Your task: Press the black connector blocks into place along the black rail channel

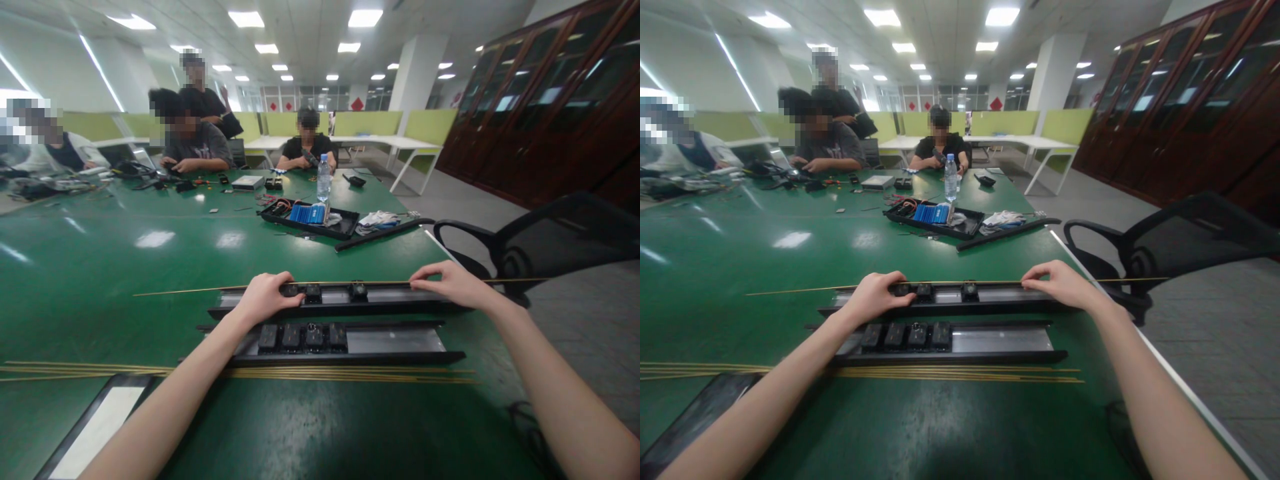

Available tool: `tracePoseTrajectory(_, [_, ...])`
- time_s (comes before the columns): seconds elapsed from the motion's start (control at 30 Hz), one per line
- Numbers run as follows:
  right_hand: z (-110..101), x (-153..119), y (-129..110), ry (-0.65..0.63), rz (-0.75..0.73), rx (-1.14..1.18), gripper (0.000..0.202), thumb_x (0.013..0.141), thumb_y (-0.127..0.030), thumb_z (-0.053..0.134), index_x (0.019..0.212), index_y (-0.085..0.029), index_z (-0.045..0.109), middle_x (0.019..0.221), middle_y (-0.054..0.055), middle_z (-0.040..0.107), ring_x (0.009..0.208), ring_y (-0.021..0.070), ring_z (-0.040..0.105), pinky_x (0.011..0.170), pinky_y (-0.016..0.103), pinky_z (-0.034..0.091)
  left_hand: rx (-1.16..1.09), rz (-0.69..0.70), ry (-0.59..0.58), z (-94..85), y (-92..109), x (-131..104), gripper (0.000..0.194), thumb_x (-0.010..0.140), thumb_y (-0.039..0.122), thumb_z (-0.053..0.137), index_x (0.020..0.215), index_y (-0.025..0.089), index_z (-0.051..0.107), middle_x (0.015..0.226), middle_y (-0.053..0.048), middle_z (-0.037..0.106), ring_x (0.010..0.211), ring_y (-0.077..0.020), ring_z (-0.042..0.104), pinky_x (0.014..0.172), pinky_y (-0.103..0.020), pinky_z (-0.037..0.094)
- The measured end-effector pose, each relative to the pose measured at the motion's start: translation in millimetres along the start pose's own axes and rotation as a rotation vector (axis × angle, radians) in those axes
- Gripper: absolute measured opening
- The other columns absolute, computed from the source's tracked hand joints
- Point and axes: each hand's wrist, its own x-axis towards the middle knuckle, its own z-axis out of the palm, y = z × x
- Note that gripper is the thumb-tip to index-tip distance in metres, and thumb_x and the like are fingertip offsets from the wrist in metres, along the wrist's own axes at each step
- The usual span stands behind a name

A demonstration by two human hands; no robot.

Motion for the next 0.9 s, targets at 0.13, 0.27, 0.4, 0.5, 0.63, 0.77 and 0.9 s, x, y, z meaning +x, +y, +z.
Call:
tracePoseTrajectory(0.13, [-3,-2,-2,-0.007,0.022,-0.006,0.034,0.080,-0.054,0.064,0.088,-0.024,0.079,0.094,0.002,0.078,0.090,0.0254,0.069,0.087,0.034,0.051,-0.001,-0.010,-0.006,-0.6,1,0,0.036,0.079,0.057,0.064,0.092,0.023,0.070,0.080,-0.004,0.075,0.076,-0.0233,0.070,0.065,-0.027,0.044])
tracePoseTrajectory(0.27, [-8,-5,-1,0.000,0.057,-0.018,0.032,0.079,-0.054,0.065,0.086,-0.026,0.079,0.093,0.001,0.078,0.090,0.0258,0.069,0.087,0.035,0.050,0.007,-0.012,0.001,-0.8,1,0,0.035,0.078,0.055,0.065,0.091,0.023,0.070,0.079,-0.004,0.075,0.075,-0.0233,0.070,0.065,-0.027,0.044])
tracePoseTrajectory(0.4, [-13,-7,6,-0.002,0.064,-0.017,0.031,0.078,-0.053,0.067,0.086,-0.025,0.079,0.093,0.002,0.078,0.091,0.0265,0.069,0.089,0.035,0.049,0.009,-0.009,-0.002,-0.2,0,1,0.035,0.079,0.056,0.064,0.091,0.023,0.070,0.078,-0.004,0.075,0.074,-0.0227,0.070,0.064,-0.027,0.044])
tracePoseTrajectory(0.5, [-16,-7,14,-0.011,0.071,-0.019,0.032,0.078,-0.054,0.067,0.087,-0.026,0.079,0.094,0.002,0.078,0.092,0.0265,0.069,0.089,0.036,0.049,0.007,-0.012,-0.001,-0.1,0,1,0.035,0.079,0.055,0.065,0.092,0.023,0.070,0.080,-0.004,0.076,0.076,-0.0231,0.070,0.066,-0.027,0.044])
tracePoseTrajectory(0.63, [-18,-7,24,-0.016,0.089,-0.024,0.032,0.077,-0.055,0.069,0.089,-0.027,0.079,0.094,0.001,0.078,0.093,0.0265,0.069,0.090,0.036,0.048,-0.006,-0.019,-0.005,-1.0,1,1,0.036,0.079,0.055,0.065,0.092,0.023,0.070,0.079,-0.004,0.075,0.075,-0.0228,0.070,0.065,-0.027,0.044])
tracePoseTrajectory(0.77, [-19,-7,29,-0.015,0.083,-0.019,0.035,0.076,-0.057,0.069,0.090,-0.026,0.079,0.094,0.002,0.078,0.092,0.0269,0.069,0.088,0.036,0.049,-0.008,-0.014,-0.005,-1.4,2,0,0.034,0.079,0.054,0.065,0.091,0.023,0.070,0.078,-0.003,0.075,0.074,-0.0226,0.070,0.065,-0.027,0.044])
tracePoseTrajectory(0.9, [-19,-8,32,-0.008,0.106,-0.004,0.038,0.075,-0.056,0.070,0.094,-0.024,0.079,0.095,0.003,0.078,0.091,0.0262,0.069,0.087,0.034,0.049,-0.001,-0.010,0.002,-0.5,1,0,0.034,0.078,0.055,0.065,0.091,0.023,0.070,0.078,-0.003,0.075,0.074,-0.0225,0.070,0.064,-0.027,0.043])
